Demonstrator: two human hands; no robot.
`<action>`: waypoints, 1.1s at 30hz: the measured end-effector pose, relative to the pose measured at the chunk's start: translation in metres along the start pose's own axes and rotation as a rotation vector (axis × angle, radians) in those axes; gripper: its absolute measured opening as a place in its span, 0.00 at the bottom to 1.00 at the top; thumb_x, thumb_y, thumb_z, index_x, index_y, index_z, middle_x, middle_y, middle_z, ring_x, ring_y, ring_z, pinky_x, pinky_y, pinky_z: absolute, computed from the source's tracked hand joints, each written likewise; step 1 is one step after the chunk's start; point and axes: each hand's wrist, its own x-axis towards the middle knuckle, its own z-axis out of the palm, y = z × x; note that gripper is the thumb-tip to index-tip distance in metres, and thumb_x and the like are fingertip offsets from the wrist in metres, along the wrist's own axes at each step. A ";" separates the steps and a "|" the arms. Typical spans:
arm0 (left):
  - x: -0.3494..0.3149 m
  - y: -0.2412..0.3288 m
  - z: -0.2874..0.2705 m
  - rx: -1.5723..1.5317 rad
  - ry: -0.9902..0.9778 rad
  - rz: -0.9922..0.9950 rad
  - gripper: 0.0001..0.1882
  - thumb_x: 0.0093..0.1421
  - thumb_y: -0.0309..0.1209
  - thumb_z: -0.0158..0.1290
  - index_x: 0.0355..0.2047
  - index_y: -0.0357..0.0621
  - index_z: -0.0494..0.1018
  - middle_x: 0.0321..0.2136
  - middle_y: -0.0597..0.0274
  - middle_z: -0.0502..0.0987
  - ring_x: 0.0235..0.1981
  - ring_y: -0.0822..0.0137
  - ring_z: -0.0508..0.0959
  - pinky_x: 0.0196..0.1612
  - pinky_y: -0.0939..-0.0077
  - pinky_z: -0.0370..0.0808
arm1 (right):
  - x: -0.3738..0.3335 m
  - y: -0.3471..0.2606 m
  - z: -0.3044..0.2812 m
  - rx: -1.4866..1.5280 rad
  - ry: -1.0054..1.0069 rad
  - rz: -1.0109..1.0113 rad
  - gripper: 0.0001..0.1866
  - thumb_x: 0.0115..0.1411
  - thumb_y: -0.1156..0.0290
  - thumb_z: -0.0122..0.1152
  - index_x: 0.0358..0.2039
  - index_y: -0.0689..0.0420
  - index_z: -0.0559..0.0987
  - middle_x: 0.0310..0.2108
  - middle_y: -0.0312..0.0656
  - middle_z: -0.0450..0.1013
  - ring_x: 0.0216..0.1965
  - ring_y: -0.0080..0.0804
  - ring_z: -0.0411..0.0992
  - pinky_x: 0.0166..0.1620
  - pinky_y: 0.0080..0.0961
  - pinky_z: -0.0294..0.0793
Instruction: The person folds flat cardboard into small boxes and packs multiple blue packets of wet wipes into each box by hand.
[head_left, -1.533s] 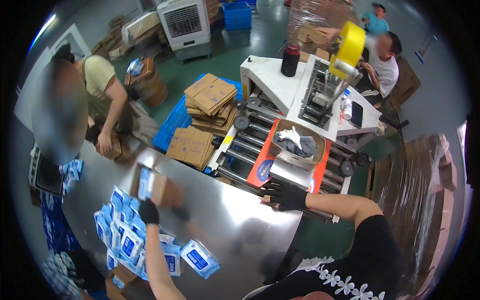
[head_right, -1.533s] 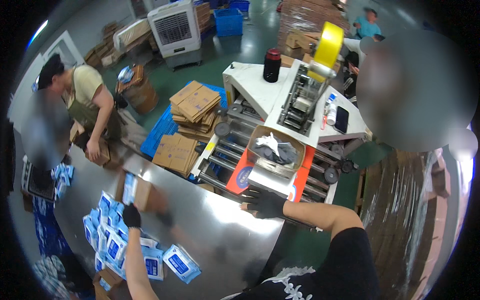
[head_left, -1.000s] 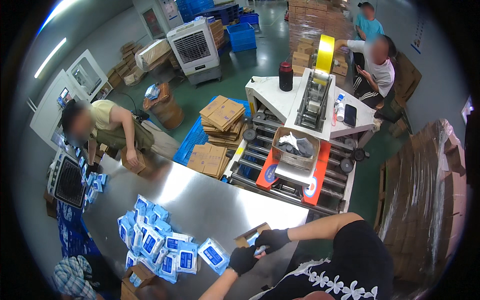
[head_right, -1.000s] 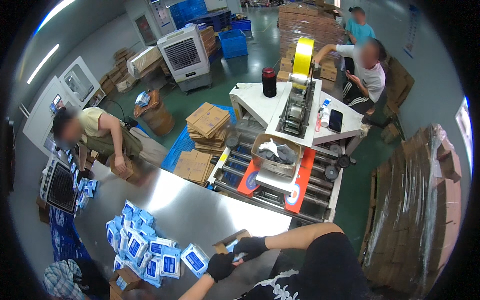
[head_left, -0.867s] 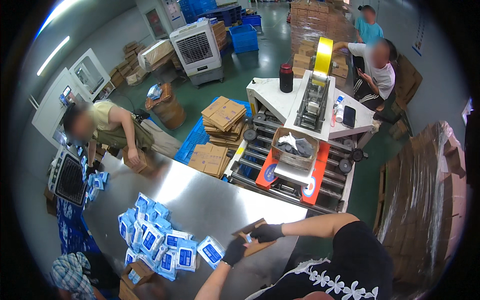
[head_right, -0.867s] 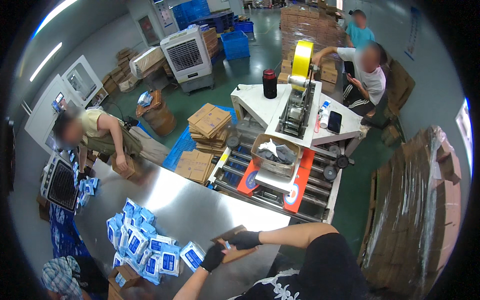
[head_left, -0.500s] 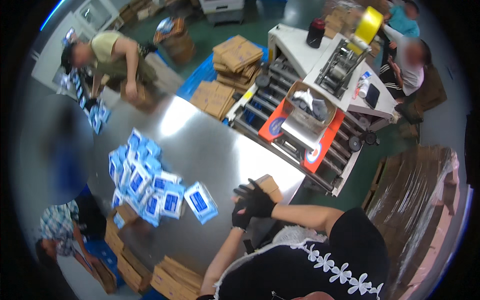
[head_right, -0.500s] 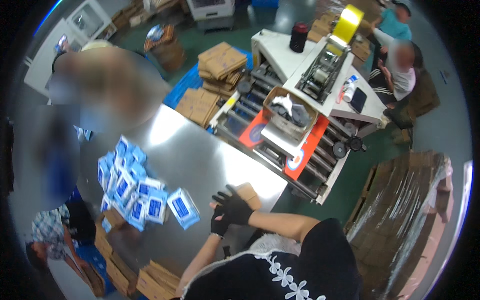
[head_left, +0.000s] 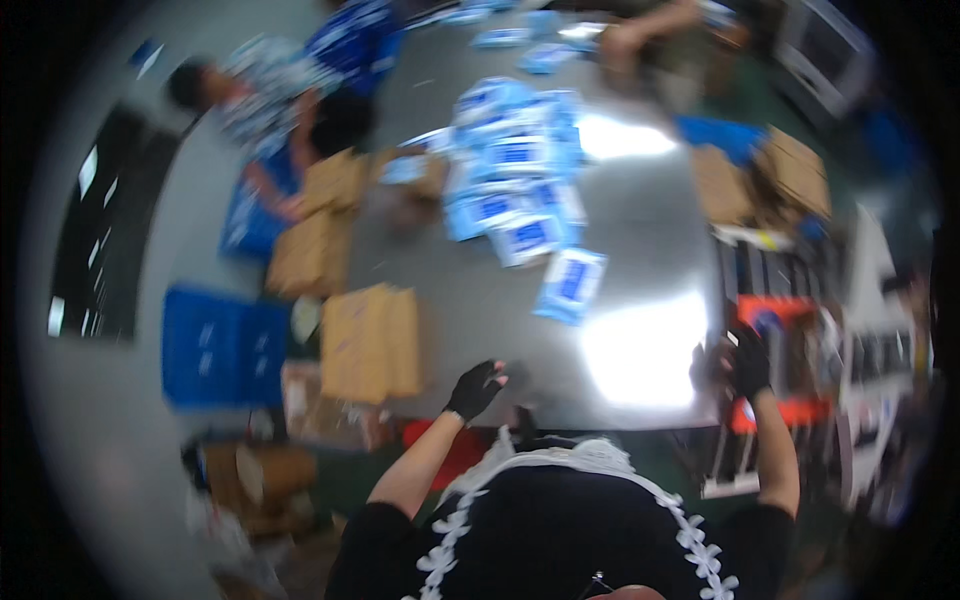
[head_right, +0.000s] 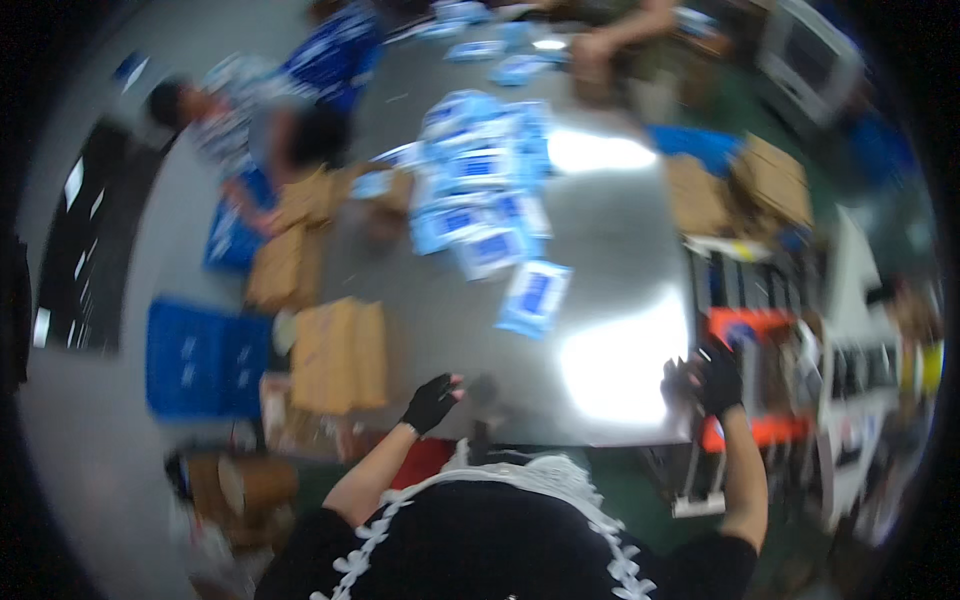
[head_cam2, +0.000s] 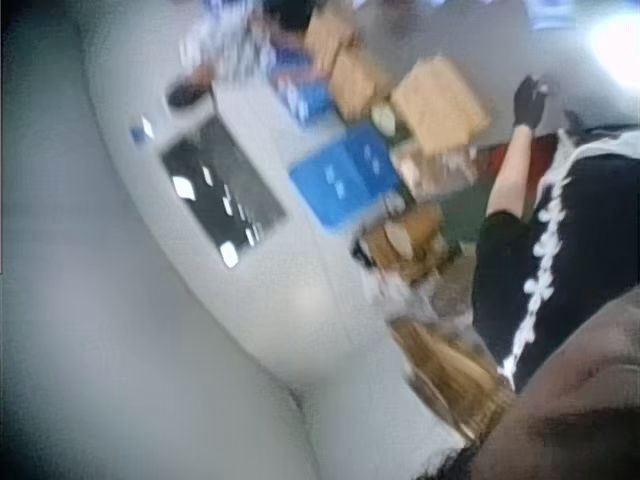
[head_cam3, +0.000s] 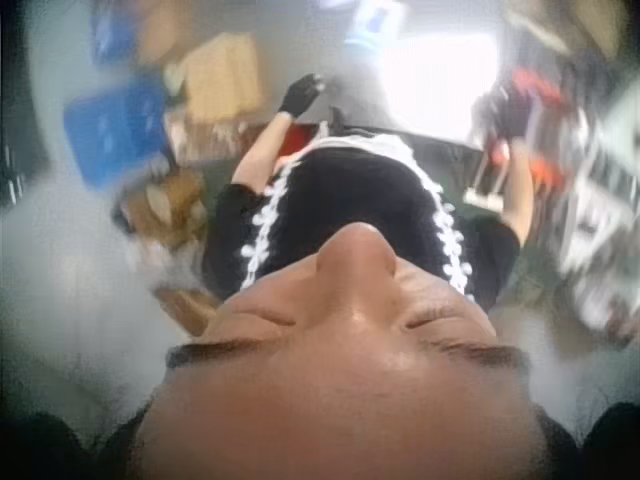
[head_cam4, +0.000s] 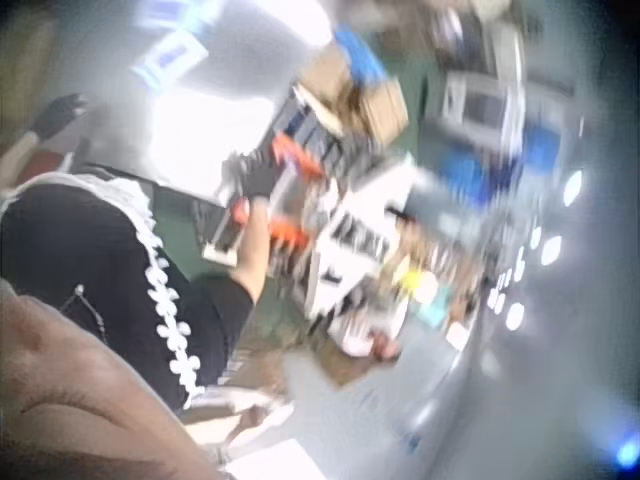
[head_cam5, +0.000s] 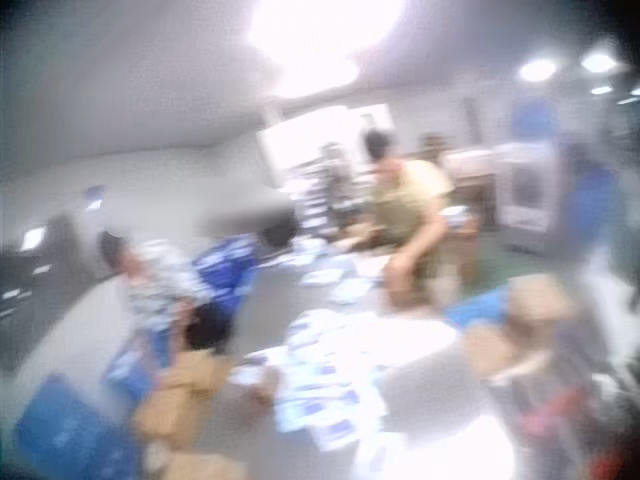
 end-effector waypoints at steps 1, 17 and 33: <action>-0.013 -0.024 -0.039 0.224 0.214 0.035 0.22 0.57 0.40 0.57 0.49 0.42 0.71 0.47 0.52 0.75 0.51 0.54 0.73 0.54 0.65 0.69 | -0.027 0.003 0.010 -0.359 0.189 -0.145 0.28 0.55 0.58 0.57 0.54 0.59 0.69 0.53 0.56 0.66 0.60 0.48 0.60 0.59 0.43 0.62; -0.115 -0.249 -0.235 0.457 0.945 -0.208 0.30 0.48 0.41 0.63 0.47 0.34 0.70 0.39 0.40 0.73 0.45 0.42 0.71 0.50 0.52 0.67 | 0.230 -0.604 0.227 1.133 -0.415 0.322 0.17 0.59 0.61 0.59 0.41 0.62 0.74 0.31 0.42 0.75 0.31 0.28 0.72 0.37 0.27 0.71; 0.013 -0.073 -0.049 -0.954 -0.022 -0.061 0.45 0.53 0.31 0.64 0.63 0.31 0.48 0.47 0.54 0.69 0.49 0.68 0.71 0.50 0.74 0.70 | 0.130 -0.415 0.123 1.157 -0.458 0.273 0.16 0.57 0.60 0.65 0.35 0.56 0.71 0.30 0.36 0.71 0.29 0.24 0.73 0.29 0.23 0.74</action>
